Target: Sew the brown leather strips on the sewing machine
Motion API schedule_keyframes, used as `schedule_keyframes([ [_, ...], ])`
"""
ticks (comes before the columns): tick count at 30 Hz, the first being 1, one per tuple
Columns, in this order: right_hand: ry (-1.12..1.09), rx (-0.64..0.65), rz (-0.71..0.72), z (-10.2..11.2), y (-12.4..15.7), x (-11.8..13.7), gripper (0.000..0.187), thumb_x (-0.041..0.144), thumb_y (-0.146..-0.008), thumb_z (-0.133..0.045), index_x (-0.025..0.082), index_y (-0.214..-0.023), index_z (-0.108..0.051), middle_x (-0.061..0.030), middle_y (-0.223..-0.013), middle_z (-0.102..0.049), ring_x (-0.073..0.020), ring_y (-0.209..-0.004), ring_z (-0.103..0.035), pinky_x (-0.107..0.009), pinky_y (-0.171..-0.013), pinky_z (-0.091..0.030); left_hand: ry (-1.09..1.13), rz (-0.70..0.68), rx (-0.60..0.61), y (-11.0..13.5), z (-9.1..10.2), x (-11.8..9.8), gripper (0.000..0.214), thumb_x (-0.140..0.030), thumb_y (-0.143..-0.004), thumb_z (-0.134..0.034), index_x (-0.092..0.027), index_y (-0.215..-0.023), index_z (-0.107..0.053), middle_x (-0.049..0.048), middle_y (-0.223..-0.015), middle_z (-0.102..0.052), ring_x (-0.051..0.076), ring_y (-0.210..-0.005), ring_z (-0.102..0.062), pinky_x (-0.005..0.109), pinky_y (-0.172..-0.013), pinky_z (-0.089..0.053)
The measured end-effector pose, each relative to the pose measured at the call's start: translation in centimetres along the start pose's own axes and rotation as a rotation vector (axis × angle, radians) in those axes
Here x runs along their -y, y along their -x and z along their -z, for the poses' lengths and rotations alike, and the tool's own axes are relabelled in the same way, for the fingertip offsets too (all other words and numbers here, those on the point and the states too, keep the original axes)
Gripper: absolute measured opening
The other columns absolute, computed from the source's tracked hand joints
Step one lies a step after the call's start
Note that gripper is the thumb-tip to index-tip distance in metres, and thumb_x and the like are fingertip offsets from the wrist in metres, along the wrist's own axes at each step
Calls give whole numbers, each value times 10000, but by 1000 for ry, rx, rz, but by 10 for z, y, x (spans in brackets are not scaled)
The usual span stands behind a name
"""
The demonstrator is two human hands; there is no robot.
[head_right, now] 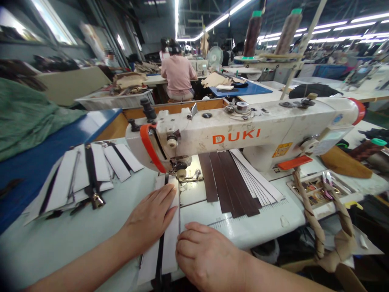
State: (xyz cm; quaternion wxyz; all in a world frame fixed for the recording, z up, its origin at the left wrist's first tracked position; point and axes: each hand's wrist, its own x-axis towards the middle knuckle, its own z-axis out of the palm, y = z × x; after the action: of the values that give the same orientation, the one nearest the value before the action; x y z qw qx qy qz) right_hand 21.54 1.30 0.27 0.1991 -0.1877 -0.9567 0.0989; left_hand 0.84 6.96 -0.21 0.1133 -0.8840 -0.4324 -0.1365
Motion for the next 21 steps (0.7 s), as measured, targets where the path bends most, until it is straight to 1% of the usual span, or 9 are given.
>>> schedule_keyframes([
  [3,-15,22,-24,0,1,1,206,142,-937,-443,102,-1030,-623,-72,-1059,-662,-175,-1045,-556,-318,-1103,-276,19,-3,-5,5,1,-1,314,-212,-890,-439,-75,-1159,-526,180,-1198,-585,289,-1108,-563,451,-921,-491],
  [5,-19,30,-31,-2,2,1,202,142,-936,-446,104,-1028,-621,-72,-1042,-664,-174,-1057,-551,-322,-1105,-277,70,-35,-27,17,7,-7,299,-206,-906,-426,-82,-1151,-541,172,-1199,-592,276,-1122,-559,440,-933,-490],
  [9,-7,32,-18,-3,2,1,202,146,-935,-449,99,-1023,-624,-77,-1041,-664,-183,-1082,-541,-331,-1106,-278,270,-218,-107,51,25,-24,273,-130,-923,-393,-127,-1114,-588,107,-1102,-656,199,-1060,-598,352,-940,-497],
  [12,2,34,-9,-1,2,0,219,154,-938,-443,90,-1042,-625,-79,-1053,-667,-188,-1081,-547,-341,-1101,-282,276,-313,-113,69,36,-34,266,-141,-931,-408,-124,-1101,-611,94,-1072,-681,199,-1058,-612,326,-899,-526],
  [16,1,16,-25,0,7,1,244,158,-947,-433,93,-1096,-616,-75,-1107,-661,-182,-1109,-539,-337,-1095,-292,209,-375,-147,71,37,-35,273,-90,-917,-407,-116,-1064,-636,96,-1054,-700,202,-1052,-631,310,-860,-552],
  [19,-34,-46,-73,-1,16,2,260,161,-947,-435,109,-1149,-591,-76,-1141,-649,-167,-1115,-539,-343,-1089,-301,192,-383,-144,69,35,-34,287,-78,-914,-397,-124,-1051,-645,92,-1043,-707,206,-1034,-645,310,-835,-565],
  [21,-49,-95,-123,-1,22,3,260,149,-940,-434,116,-1145,-590,-88,-1128,-647,-169,-1092,-547,-360,-1070,-326,193,-376,-139,69,35,-34,285,-82,-912,-400,-129,-1052,-644,91,-1050,-706,210,-1030,-649,311,-828,-568],
])
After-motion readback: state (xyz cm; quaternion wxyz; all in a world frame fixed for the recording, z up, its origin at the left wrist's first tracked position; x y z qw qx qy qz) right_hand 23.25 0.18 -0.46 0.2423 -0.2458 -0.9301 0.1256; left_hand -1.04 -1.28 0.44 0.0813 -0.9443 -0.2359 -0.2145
